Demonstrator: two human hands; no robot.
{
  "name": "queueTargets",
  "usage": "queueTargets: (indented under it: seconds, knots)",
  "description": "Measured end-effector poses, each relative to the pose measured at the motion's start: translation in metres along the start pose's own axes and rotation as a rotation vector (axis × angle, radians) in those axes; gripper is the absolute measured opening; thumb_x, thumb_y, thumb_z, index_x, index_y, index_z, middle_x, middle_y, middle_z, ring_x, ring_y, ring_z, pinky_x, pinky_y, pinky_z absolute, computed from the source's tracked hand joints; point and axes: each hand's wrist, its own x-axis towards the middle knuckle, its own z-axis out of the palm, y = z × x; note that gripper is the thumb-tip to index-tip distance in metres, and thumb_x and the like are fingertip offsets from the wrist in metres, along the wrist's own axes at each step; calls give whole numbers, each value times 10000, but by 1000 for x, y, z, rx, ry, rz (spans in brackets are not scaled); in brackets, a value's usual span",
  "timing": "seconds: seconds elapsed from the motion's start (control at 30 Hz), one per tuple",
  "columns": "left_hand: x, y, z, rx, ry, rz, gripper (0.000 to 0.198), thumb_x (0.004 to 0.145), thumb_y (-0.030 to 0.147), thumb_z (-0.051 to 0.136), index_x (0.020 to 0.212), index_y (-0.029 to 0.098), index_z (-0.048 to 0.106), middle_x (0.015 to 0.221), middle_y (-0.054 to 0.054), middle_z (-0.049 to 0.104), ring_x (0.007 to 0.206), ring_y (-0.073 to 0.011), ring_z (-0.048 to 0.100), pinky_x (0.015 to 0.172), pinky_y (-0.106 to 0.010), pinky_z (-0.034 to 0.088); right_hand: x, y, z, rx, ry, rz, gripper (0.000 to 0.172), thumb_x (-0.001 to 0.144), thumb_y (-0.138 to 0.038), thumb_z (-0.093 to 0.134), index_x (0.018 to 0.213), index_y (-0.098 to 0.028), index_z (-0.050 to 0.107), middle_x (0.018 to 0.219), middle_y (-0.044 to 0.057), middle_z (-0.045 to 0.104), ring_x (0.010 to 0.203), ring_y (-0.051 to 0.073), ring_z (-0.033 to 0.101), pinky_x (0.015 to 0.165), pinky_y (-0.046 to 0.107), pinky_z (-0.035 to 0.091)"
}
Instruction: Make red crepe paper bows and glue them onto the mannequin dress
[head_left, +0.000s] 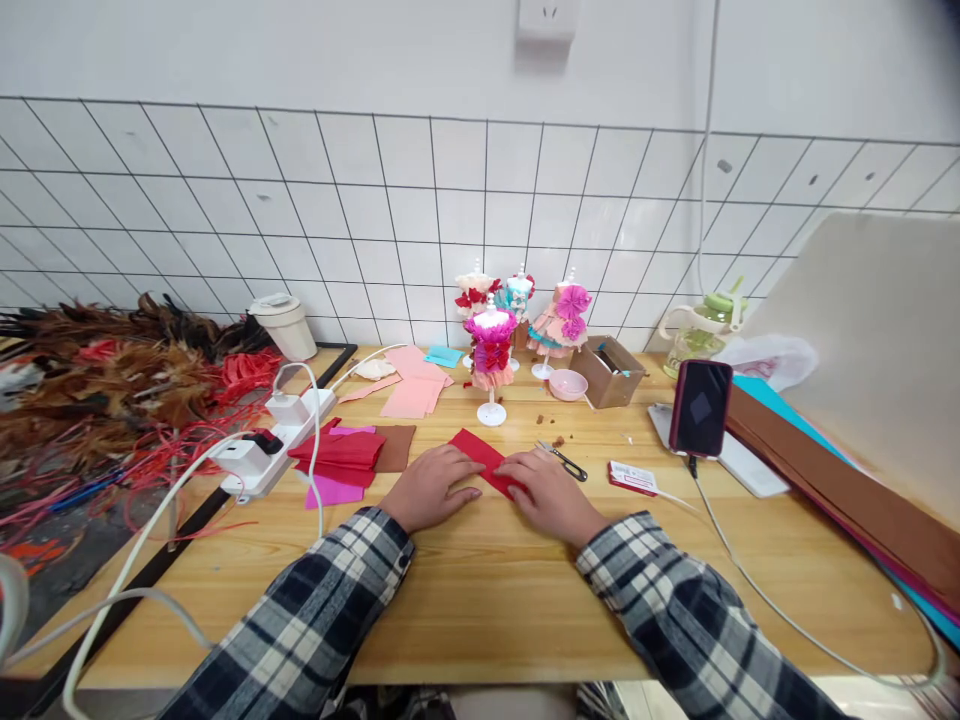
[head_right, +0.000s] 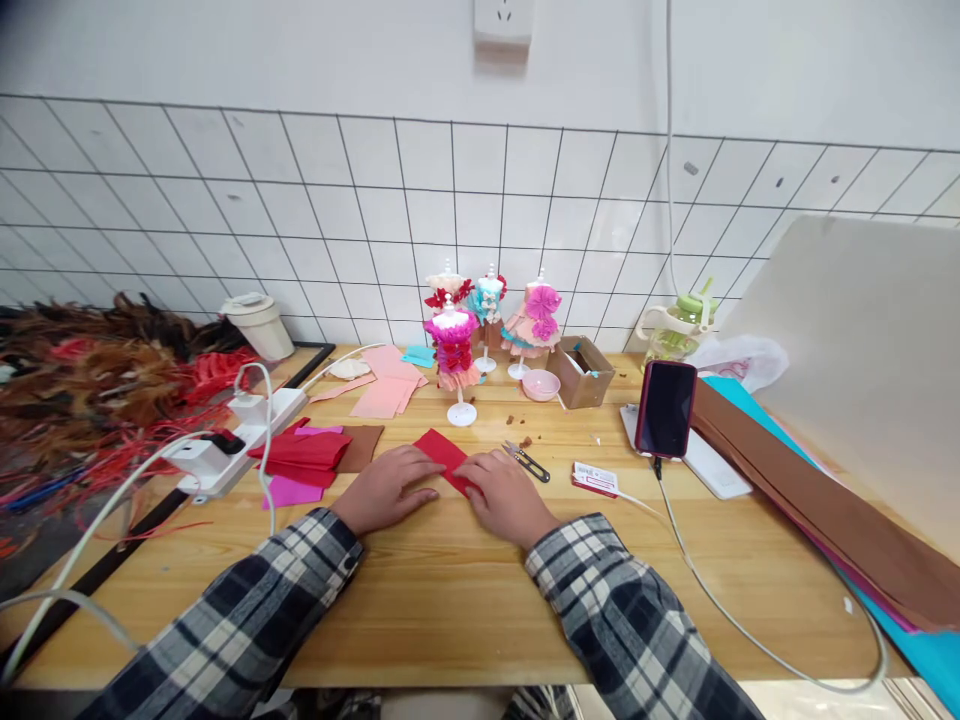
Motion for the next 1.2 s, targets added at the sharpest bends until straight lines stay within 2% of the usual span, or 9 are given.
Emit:
queueTargets:
  seconds: [0.13,0.23,0.33,0.47,0.8,0.9,1.0,1.13,1.2]
  knots:
    - [3,-2,5,0,-127,6,462,908,490,399,1299,269,505,1339,-46,536,1285,-238,399,1074,-433,283,-1,22,-4,3,-67,-40,246,840,-165,497,964,-248,693,942,27,660,949,179,540,984,386,317]
    - [5,-1,4,34,-84,-32,480,913,472,394,1333,252,464,1388,-61,483,1330,-248,333,1093,-459,234,-2,22,-1,16,-120,-63,229,845,-220,535,1008,-251,692,970,33,656,953,173,551,939,351,357]
    - [6,9,2,36,-8,-34,438,892,473,444,1230,216,556,1245,-83,584,1196,-240,461,1028,-413,314,-1,12,5,32,-150,-74,246,876,-270,517,1054,-240,684,981,55,646,938,174,560,858,308,399]
    - [5,28,3,7,-72,47,304,862,468,503,954,231,671,990,-51,664,959,-210,561,861,-355,401,-2,5,8,58,-149,-63,274,891,-257,490,1113,-235,650,1011,58,639,965,172,565,855,292,404]
    - [5,28,3,59,-96,54,239,888,350,482,962,225,671,935,-54,666,937,-204,565,859,-364,395,-8,-3,-4,12,-133,-33,301,895,-297,476,1157,-234,609,1071,58,636,1004,185,559,892,307,407]
    - [3,24,1,57,-75,27,242,884,365,494,989,233,667,963,-50,662,949,-210,557,868,-371,391,-25,15,-18,-22,-31,97,326,917,-359,428,1154,-233,614,1102,61,637,1036,198,547,936,330,392]
    - [2,25,1,41,-56,36,250,893,355,479,1004,231,666,994,-55,654,963,-205,552,886,-372,389,-54,57,-44,-91,61,371,389,942,-386,334,1087,-203,645,1084,88,654,1011,217,566,912,350,405]
    - [4,31,3,9,-57,75,263,905,328,443,997,225,668,993,-64,653,967,-201,553,896,-374,390,-94,119,-87,-163,-197,772,427,914,-429,344,927,-168,683,933,139,684,832,253,620,725,367,444]
    - [4,33,4,-15,-72,99,261,902,323,445,996,222,667,996,-65,653,969,-200,554,895,-368,391,-106,137,-105,-54,-393,824,380,860,-469,451,829,-176,691,839,124,685,756,239,621,629,326,437]
